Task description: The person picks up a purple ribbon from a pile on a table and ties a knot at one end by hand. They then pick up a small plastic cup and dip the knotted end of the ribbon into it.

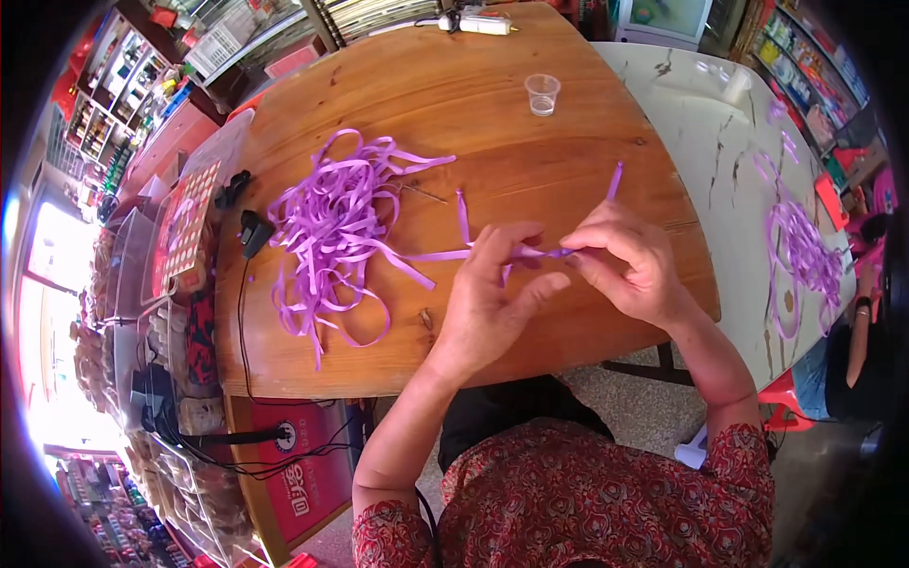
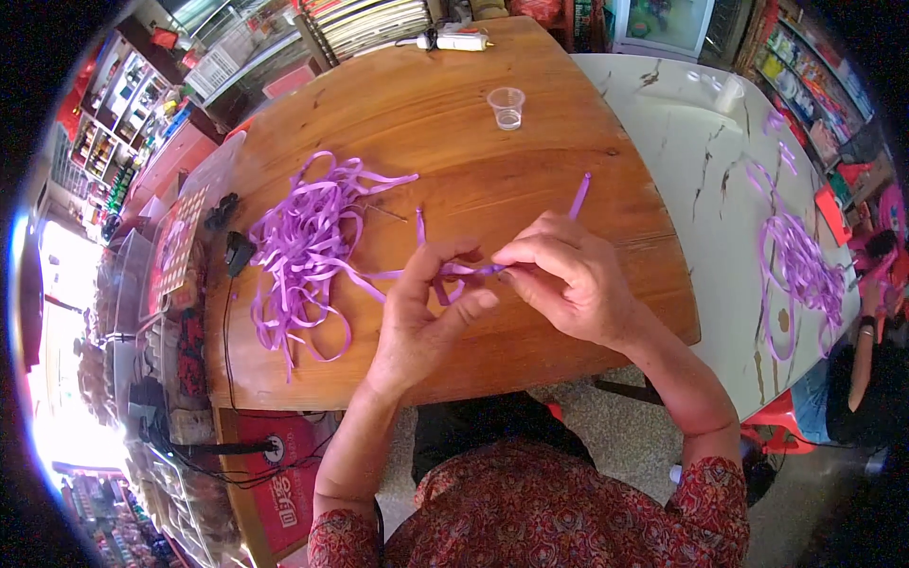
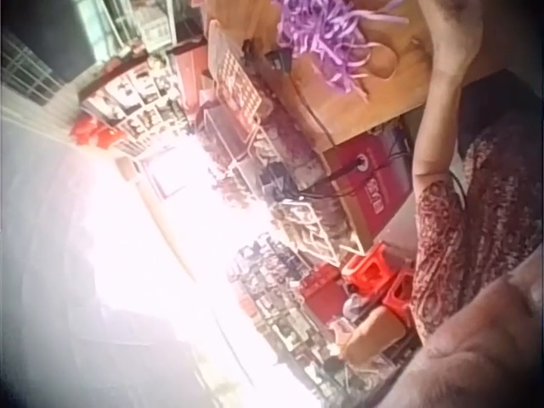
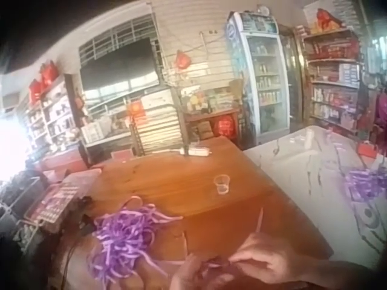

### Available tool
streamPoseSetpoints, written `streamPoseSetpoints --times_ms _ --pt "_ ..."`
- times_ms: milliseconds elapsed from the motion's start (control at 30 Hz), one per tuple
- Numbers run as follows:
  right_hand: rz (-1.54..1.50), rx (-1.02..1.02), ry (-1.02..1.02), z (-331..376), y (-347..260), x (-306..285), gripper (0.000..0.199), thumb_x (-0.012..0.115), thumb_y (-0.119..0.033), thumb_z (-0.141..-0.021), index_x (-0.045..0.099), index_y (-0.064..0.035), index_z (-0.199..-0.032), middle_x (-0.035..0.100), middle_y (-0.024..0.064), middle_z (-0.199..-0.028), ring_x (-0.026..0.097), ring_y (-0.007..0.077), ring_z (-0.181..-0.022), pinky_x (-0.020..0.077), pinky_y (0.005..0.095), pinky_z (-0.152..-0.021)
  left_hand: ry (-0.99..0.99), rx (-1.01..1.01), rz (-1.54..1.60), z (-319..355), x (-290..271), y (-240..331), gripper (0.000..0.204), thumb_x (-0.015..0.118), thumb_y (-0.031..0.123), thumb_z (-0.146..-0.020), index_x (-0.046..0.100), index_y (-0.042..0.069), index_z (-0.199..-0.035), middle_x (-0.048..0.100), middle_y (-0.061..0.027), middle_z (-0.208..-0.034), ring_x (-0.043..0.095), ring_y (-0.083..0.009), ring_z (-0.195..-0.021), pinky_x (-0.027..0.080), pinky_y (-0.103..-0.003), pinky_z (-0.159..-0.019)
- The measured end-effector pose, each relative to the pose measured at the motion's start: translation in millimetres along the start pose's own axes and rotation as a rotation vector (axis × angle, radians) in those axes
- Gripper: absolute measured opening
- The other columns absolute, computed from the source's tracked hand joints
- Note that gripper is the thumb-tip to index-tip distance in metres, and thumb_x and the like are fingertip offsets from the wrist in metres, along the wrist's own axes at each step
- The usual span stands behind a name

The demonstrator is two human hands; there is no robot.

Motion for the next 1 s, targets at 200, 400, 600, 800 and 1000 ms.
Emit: streamPoseSetpoints --times_ms 200,400,600,800,1000 --pt "0.249 -0.170 -0.002 -11 -25 -5 0.023 0.069 0.007 -0.067 0.063 -0.0009 -0.088 0.060 0.0086 -0.082 0.057 0.0240 -0.072 0.0447 0.0329 -0.063 -0.122 0.066 0.113 -9 3 -1 0.014 0.069 0.004 -0.081 0.065 0.004 -0.094 0.056 0.0008 -0.081 0.045 -0.0057 -0.068 0.036 -0.019 -0.060" --pt "0.333 -0.225 -0.086 -15 -38 -7 0.025 0.068 0.008 -0.066 0.062 -0.0012 -0.089 0.058 0.0080 -0.078 0.054 0.0236 -0.068 0.0437 0.0330 -0.061 -0.140 0.178 0.170 -12 2 14 0.012 0.069 -0.001 -0.077 0.065 0.003 -0.087 0.057 -0.0011 -0.080 0.047 -0.0092 -0.068 0.038 -0.023 -0.064" --pt "0.329 -0.211 -0.033 -14 -40 -32 0.023 0.065 0.009 -0.066 0.062 -0.0018 -0.086 0.056 0.0086 -0.075 0.053 0.0236 -0.067 0.0434 0.0322 -0.058 -0.166 0.218 0.001 -10 -14 23 0.010 0.062 -0.007 -0.074 0.061 0.001 -0.079 0.058 -0.0038 -0.080 0.051 -0.0119 -0.071 0.039 -0.025 -0.067" --pt "0.166 0.154 0.199 18 15 -123 0.014 0.055 0.007 -0.081 0.059 0.0028 -0.093 0.057 0.0035 -0.082 0.052 0.0131 -0.077 0.0408 0.0234 -0.071 0.133 0.033 0.098 -3 -96 12 0.011 0.055 -0.008 -0.078 0.060 0.002 -0.080 0.054 0.0000 -0.077 0.047 -0.0074 -0.065 0.038 -0.020 -0.061" --pt "0.002 0.461 0.441 83 77 -198 0.015 0.057 -0.001 -0.087 0.061 0.0005 -0.101 0.058 -0.0013 -0.092 0.052 0.0065 -0.083 0.0399 0.0196 -0.077 0.288 -0.036 0.093 16 -148 7 0.004 0.058 -0.004 -0.080 0.060 0.000 -0.081 0.055 0.0016 -0.075 0.046 -0.0055 -0.063 0.038 -0.019 -0.061"
Point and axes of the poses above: each hand's wrist, its own z-axis away from the middle knuckle, its own x-axis out of the palm, y = z × x, the point moved 7 cm from there along -z, towards the middle knuckle
